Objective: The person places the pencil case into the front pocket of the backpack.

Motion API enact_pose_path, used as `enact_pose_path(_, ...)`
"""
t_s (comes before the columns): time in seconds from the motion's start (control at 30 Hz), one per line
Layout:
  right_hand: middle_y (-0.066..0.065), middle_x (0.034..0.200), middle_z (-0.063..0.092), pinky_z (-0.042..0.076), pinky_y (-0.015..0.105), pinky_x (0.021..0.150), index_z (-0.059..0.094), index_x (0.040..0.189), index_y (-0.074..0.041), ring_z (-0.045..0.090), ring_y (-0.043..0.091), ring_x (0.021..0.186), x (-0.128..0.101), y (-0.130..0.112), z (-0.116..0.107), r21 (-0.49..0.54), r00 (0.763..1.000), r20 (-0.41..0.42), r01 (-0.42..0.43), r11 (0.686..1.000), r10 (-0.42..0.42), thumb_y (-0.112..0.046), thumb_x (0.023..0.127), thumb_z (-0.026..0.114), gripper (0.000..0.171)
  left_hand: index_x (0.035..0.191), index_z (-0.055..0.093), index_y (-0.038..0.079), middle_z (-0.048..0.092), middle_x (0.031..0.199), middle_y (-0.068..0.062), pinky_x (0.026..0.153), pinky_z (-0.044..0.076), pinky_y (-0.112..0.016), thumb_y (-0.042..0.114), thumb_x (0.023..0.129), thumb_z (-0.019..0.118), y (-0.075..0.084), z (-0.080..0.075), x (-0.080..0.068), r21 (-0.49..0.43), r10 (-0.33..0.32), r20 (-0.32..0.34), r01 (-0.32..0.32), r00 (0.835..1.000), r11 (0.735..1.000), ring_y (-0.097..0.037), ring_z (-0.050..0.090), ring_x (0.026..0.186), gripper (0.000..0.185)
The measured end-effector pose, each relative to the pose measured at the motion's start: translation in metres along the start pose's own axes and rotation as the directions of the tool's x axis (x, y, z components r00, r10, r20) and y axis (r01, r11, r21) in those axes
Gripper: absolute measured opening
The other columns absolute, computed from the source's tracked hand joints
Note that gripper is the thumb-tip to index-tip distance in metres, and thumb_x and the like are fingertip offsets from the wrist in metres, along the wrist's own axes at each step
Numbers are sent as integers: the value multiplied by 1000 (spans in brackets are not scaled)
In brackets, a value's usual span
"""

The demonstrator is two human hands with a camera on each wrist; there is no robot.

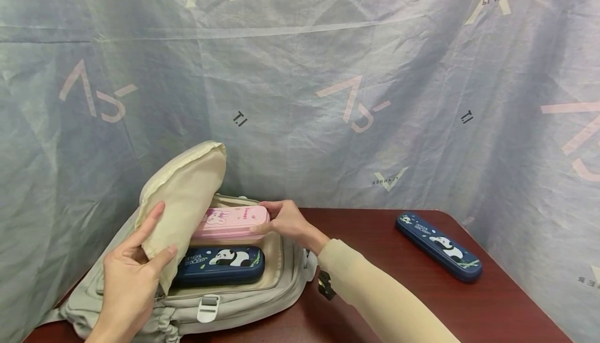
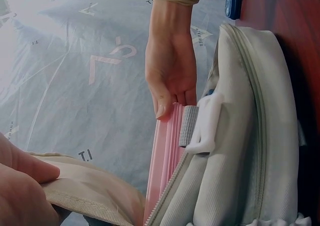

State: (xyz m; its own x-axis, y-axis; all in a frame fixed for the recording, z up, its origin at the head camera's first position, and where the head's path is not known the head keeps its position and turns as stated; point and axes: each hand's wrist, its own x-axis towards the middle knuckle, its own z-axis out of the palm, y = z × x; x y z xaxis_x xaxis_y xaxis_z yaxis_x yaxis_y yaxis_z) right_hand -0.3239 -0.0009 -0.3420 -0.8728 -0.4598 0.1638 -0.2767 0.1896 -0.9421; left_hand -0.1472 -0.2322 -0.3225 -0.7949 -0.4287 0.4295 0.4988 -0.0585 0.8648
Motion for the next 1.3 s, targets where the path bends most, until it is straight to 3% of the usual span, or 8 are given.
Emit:
enact_pose_path(0.87,6,130,73,52,34,103,66,142,-1,66,19,116,11,5,11,-46,998,49,-23,999,25,-5,76,94,72,153,55,8,50,160,1,97,48,-13,-35,84,59,3,0,-6,2,-3,7,3,1000,1000,-19,39,149,82)
enact_pose_path(1.3,9,128,73,48,36,109,65,142,1,65,20,122,19,15,-6,-1,984,180,7,1000,-6,-3,83,88,64,153,55,7,52,159,2,99,47,-13,-35,83,58,3,-1,-7,-4,3,13,-3,1000,1000,-18,39,149,81)
